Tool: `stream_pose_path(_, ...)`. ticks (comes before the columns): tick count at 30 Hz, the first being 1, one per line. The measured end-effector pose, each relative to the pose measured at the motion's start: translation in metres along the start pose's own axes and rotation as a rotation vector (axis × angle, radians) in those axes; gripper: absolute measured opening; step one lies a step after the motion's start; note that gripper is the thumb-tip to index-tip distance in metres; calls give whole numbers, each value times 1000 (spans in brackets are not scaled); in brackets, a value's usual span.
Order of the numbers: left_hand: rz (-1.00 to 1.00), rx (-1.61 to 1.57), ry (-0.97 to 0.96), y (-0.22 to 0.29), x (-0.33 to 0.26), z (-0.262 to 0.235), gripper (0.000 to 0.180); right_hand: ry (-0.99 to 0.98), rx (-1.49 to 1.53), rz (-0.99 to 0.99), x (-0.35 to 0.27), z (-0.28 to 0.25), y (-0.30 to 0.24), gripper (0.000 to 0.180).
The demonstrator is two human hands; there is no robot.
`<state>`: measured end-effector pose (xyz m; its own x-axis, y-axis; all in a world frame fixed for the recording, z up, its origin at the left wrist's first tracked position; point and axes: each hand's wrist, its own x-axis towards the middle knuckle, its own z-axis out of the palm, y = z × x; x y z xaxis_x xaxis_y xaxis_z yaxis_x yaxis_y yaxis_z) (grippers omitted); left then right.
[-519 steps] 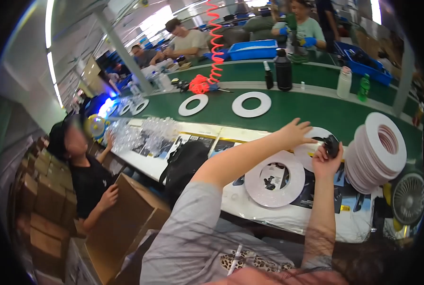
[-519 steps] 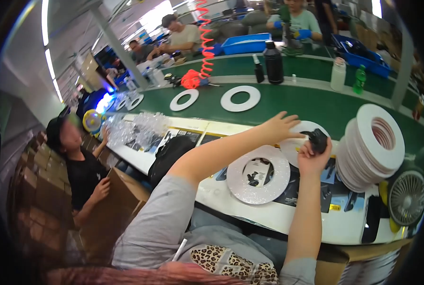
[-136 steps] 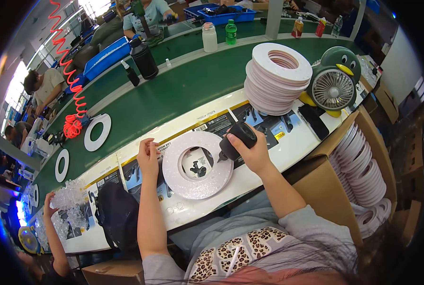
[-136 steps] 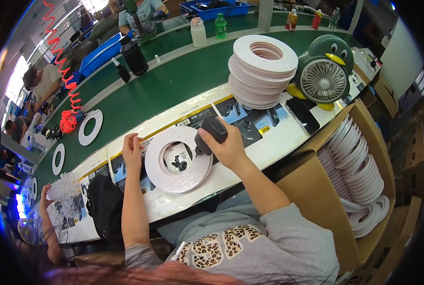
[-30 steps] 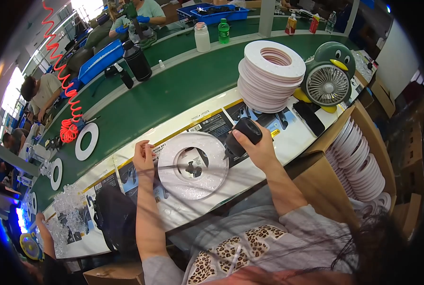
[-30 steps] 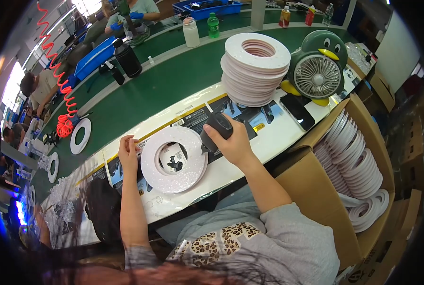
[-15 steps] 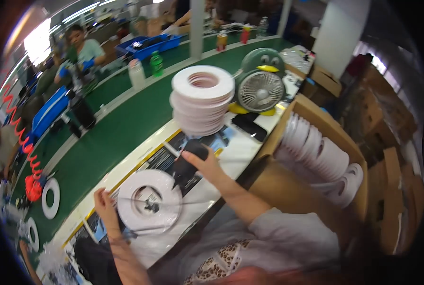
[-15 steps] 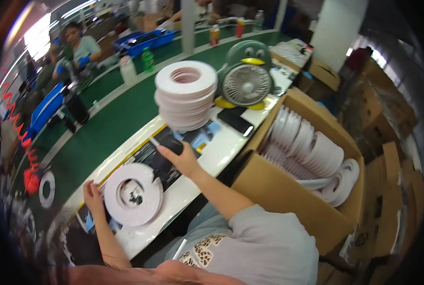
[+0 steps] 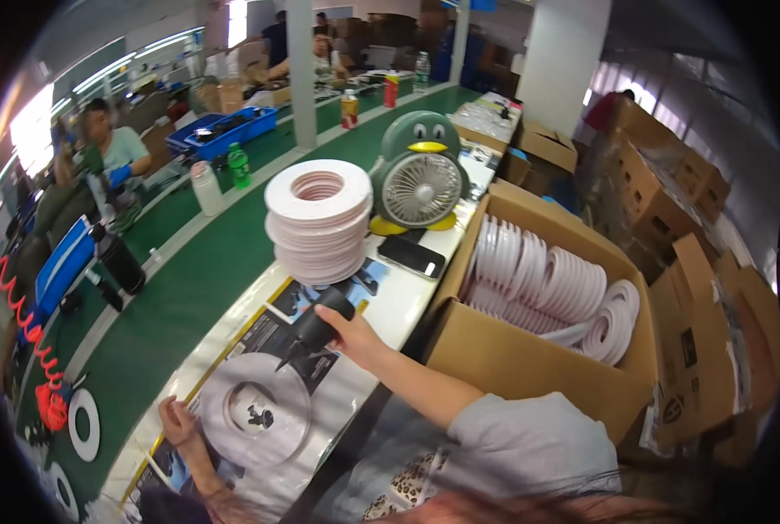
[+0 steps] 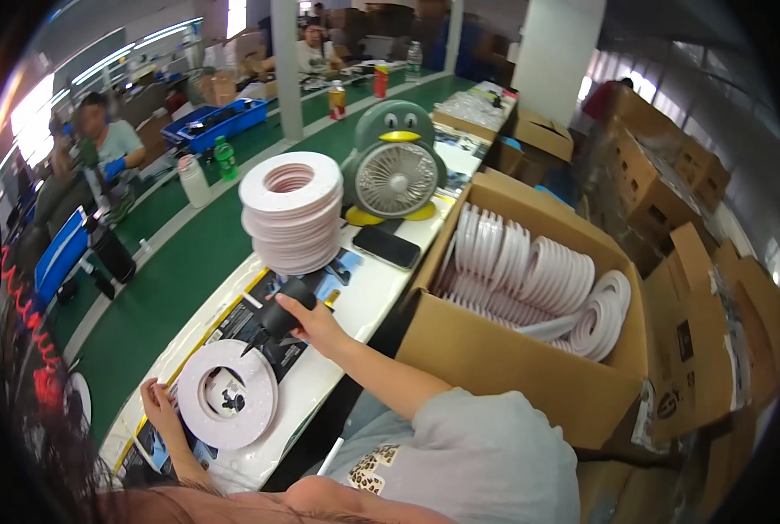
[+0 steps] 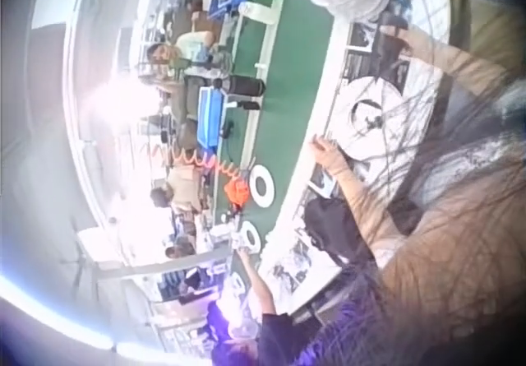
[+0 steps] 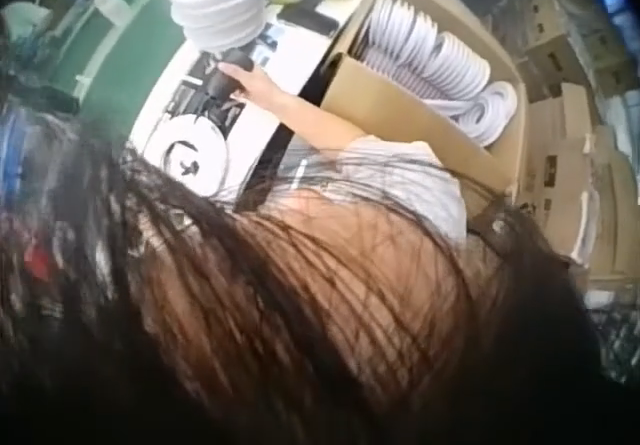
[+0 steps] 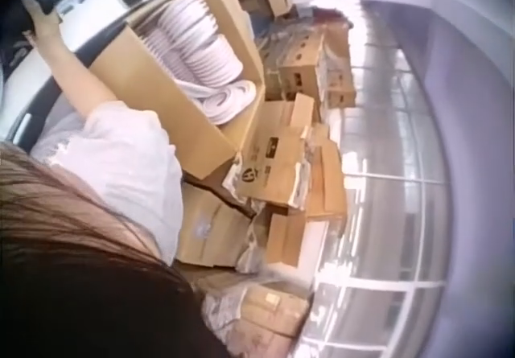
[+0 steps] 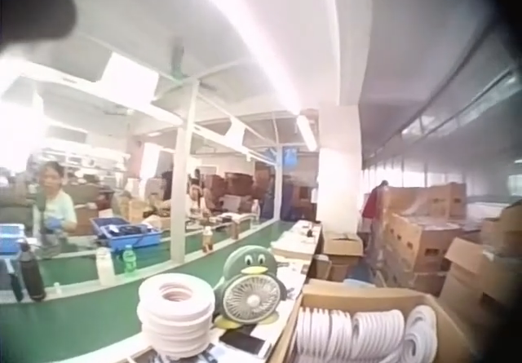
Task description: Apply adhesive gaskets to circular plastic light fixture components on an assembly line.
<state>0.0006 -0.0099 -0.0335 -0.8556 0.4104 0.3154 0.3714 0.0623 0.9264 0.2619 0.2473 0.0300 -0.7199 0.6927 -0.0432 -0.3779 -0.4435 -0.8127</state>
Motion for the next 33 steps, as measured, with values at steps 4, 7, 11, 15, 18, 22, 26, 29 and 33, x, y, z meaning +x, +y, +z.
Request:
stream_pose_path(4, 10, 24, 37, -15, 0, -7, 17, 89, 63, 34, -7, 5, 6, 26)
stream_pose_path(7, 61, 24, 25, -16, -3, -11, 20, 120, 99, 12, -16, 20, 1, 23)
stream_pose_path(11, 16, 6, 89, -20, -1, -6, 15, 196, -126, -132, -18, 13, 14, 25)
stream_pose_path(15, 28, 2, 99, -21, 4, -5, 14, 138, -298, -355, -34, 27, 6, 16)
stream_pose_path(18, 61, 28, 95, -5, 4, -2, 14, 67, -366, -429, -42, 36, 9, 16)
stream_pose_path(22, 30, 12, 102, -2, 1, -8, 15, -120, -579, -439, -51, 45, 16, 19)
stream_pose_path(26, 23, 61, 82, 2, -3, -9, 15, -203, -691, -505, -53, 44, 24, 23)
stream_pose_path(29, 37, 54, 72, 3, -4, -10, 14, -218, -689, -486, -56, 47, 27, 25)
stream_pose_path(33, -23, 85, 67, 9, -4, -9, 16, -223, -676, -519, -47, 38, 39, 25)
